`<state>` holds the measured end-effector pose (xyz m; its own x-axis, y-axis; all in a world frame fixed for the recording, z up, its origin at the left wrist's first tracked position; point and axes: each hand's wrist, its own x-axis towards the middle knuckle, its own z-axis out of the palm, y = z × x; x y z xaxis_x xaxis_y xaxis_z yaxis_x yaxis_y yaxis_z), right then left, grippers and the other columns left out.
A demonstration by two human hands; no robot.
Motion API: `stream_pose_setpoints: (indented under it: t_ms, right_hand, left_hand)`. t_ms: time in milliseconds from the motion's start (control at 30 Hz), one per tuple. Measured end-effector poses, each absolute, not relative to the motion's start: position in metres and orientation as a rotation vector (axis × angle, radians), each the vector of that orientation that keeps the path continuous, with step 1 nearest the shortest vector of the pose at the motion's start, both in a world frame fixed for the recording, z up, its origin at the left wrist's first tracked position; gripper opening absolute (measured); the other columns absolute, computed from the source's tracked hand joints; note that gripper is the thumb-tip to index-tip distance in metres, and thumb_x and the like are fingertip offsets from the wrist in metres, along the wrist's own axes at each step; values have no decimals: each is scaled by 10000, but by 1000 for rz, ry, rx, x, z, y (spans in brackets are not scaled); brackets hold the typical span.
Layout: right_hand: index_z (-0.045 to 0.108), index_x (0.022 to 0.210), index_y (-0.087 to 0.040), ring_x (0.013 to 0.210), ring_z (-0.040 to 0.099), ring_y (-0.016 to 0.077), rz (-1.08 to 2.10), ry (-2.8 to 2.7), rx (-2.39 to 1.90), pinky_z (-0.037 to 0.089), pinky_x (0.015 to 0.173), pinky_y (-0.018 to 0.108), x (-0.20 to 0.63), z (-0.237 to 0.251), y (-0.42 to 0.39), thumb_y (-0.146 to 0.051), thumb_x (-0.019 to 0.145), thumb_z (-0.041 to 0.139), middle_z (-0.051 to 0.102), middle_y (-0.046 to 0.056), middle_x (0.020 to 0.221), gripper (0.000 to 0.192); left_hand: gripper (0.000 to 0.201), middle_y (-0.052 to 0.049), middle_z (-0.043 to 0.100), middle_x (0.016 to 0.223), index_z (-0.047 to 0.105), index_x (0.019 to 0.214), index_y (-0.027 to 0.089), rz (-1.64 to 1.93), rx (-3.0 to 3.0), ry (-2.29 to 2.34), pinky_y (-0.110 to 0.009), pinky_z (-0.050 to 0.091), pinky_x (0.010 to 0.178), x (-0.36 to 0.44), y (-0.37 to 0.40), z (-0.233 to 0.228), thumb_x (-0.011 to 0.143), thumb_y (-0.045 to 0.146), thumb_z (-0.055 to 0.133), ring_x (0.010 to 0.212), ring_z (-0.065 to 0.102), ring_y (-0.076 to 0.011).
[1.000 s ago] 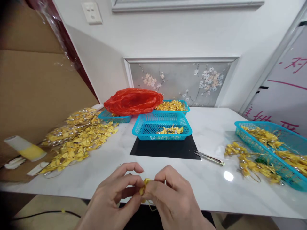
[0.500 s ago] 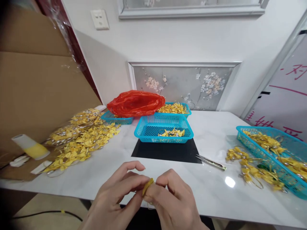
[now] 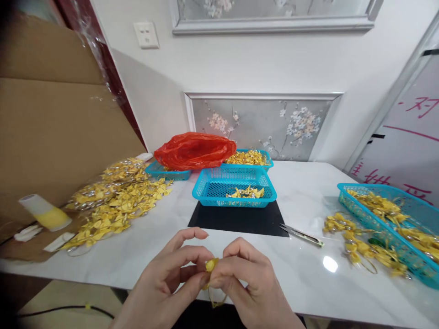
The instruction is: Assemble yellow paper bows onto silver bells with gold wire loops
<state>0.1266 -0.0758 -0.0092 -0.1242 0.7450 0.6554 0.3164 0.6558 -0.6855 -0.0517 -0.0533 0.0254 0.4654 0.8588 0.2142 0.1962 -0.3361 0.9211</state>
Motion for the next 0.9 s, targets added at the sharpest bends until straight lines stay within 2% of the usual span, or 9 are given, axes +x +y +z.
stream_pose_setpoints:
  t_ms: [133, 267, 333, 433, 500, 567, 733, 833, 900]
  right_hand:
    - [644, 801, -208, 638, 565, 117, 278, -1659, -954, 483, 533, 191, 131, -9, -79, -121, 906, 589, 544, -3, 742, 147]
    - [640, 858, -210, 636, 563, 132, 142, -1715, -999, 482, 536, 220, 133, -10, -80, -108, 911, 583, 532, 0, 716, 128]
    - [640, 868, -202, 621, 553, 134, 102, -1735, -991, 472, 522, 228, 132, -10, -80, -102, 910, 583, 516, 2, 705, 122]
    - [639, 873, -183, 605, 544, 133, 53, -1739, -982, 464, 520, 237, 128, -10, -79, -88, 908, 580, 511, 10, 700, 117]
    - [638, 869, -172, 601, 550, 132, 26, -1721, -998, 464, 526, 243, 125, -10, -77, -78, 912, 568, 522, 18, 703, 125]
    - [638, 857, -171, 597, 558, 131, 30, -1710, -1020, 464, 524, 239, 124, -8, -77, -85, 918, 558, 534, 20, 703, 132]
    - [627, 825, -213, 589, 567, 125, 178, -1623, -1104, 462, 518, 219, 136, 4, -89, -164, 940, 550, 563, 1, 699, 147]
    - [541, 732, -224, 491, 525, 108, 449, -1482, -1004, 414, 465, 215, 149, 13, -101, -203, 997, 458, 517, -33, 585, 278]
    - [515, 747, -226, 411, 488, 94, 633, -1359, -861, 374, 405, 206, 155, 16, -107, -215, 1028, 390, 490, -49, 540, 308]
  left_hand:
    - [186, -36, 579, 1019, 591, 753, 234, 1046, 1650, 921, -249, 568, 682, -48, -56, 24, 766, 49, 579, 1059, 602, -218]
    - [150, -55, 574, 1085, 589, 701, 213, 1068, 1624, 966, -253, 578, 704, -46, -56, 25, 754, 75, 614, 1108, 588, -243]
    - [138, -60, 575, 1095, 601, 675, 208, 1068, 1641, 986, -262, 587, 701, -46, -57, 25, 750, 95, 628, 1049, 612, -236]
    - [123, -53, 572, 1101, 648, 696, 206, 1041, 1663, 978, -258, 587, 665, -46, -57, 24, 756, 103, 619, 794, 645, -153]
    - [126, -40, 556, 1110, 694, 742, 210, 1035, 1666, 960, -246, 578, 650, -47, -57, 23, 773, 115, 617, 634, 603, -83]
    - [150, -30, 541, 1123, 735, 784, 224, 1042, 1653, 941, -233, 570, 642, -48, -57, 22, 782, 123, 623, 574, 569, -48]
    - [170, -51, 537, 1157, 771, 863, 243, 987, 1678, 942, -225, 552, 599, -52, -52, 21, 809, 147, 641, 619, 605, -73]
    - [149, -93, 603, 1099, 776, 858, 235, 934, 1736, 942, -229, 545, 596, -54, -47, 24, 821, 171, 646, 920, 645, -213]
    - [137, -111, 668, 929, 773, 809, 224, 919, 1756, 905, -242, 545, 628, -54, -45, 28, 829, 187, 643, 1134, 550, -282]
